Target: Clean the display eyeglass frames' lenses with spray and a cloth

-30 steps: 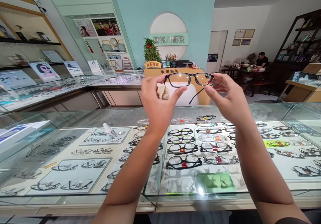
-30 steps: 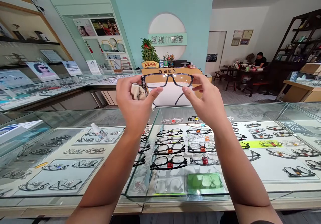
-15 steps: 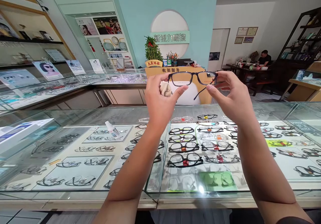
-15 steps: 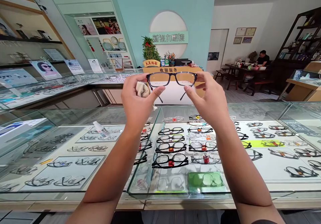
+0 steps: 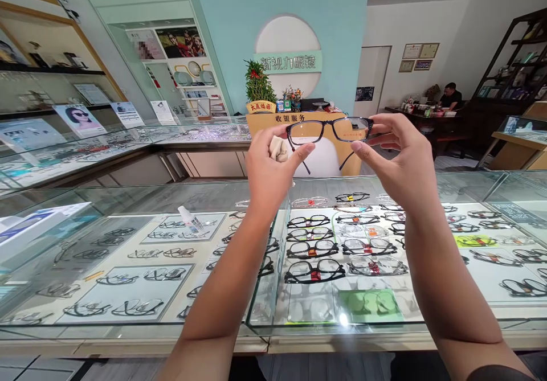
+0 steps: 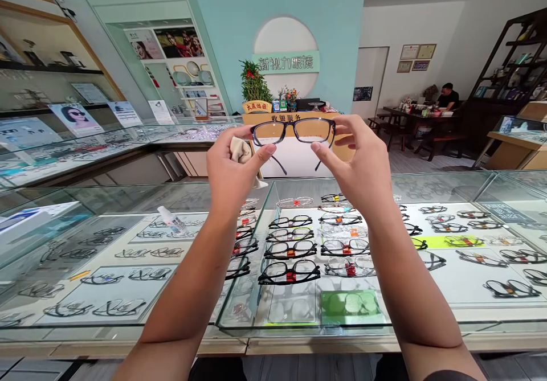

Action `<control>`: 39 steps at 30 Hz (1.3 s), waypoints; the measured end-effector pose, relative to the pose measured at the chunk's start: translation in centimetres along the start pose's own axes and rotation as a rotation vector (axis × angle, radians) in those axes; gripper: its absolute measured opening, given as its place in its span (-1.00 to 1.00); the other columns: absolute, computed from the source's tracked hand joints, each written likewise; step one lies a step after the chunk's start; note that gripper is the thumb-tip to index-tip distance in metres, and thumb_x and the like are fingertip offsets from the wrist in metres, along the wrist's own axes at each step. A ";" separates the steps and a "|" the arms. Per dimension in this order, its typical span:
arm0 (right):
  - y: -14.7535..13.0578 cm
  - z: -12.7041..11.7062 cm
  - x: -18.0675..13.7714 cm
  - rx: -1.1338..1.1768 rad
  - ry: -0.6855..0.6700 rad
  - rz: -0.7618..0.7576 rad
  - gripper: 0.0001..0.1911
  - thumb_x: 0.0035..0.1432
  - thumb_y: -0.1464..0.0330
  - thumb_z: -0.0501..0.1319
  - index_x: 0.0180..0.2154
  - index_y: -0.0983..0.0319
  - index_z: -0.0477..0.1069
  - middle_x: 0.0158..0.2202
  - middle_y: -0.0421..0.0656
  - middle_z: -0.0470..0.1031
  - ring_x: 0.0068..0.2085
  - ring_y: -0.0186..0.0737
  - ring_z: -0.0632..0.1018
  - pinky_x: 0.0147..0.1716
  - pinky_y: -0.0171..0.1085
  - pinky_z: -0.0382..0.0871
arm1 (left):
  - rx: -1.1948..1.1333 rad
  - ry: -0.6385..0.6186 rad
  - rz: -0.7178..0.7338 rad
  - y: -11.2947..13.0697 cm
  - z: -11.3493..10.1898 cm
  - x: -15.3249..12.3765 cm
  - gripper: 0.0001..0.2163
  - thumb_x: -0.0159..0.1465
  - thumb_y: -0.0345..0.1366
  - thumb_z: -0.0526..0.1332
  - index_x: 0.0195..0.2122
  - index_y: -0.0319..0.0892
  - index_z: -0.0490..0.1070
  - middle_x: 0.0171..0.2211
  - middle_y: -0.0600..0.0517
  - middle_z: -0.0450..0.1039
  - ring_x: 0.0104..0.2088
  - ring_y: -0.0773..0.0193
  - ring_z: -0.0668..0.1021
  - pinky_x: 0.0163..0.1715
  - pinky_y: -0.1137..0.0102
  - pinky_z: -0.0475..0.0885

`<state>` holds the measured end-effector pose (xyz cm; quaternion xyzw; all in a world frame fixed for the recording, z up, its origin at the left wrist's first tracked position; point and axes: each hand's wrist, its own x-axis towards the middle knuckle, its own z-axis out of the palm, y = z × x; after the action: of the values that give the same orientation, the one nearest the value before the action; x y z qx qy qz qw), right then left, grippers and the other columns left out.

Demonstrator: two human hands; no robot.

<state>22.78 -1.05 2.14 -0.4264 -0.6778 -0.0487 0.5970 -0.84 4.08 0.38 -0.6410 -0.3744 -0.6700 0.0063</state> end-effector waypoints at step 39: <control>-0.2 0.4 -0.1 0.018 0.068 -0.082 -0.63 0.26 0.20 0.45 0.09 0.07 0.61 0.01 -0.06 0.69 -0.02 0.01 0.70 0.03 0.06 0.63 | -0.017 -0.157 -0.176 0.2 -1.3 0.9 -0.47 0.11 0.14 0.53 0.00 -0.07 0.62 -0.12 -0.03 0.64 -0.16 0.10 0.60 -0.13 0.22 0.49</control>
<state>22.38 -1.02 1.99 -0.3910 -0.6745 -0.0816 0.6209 -2.05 3.70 1.36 -0.6562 -0.4231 -0.6187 -0.0873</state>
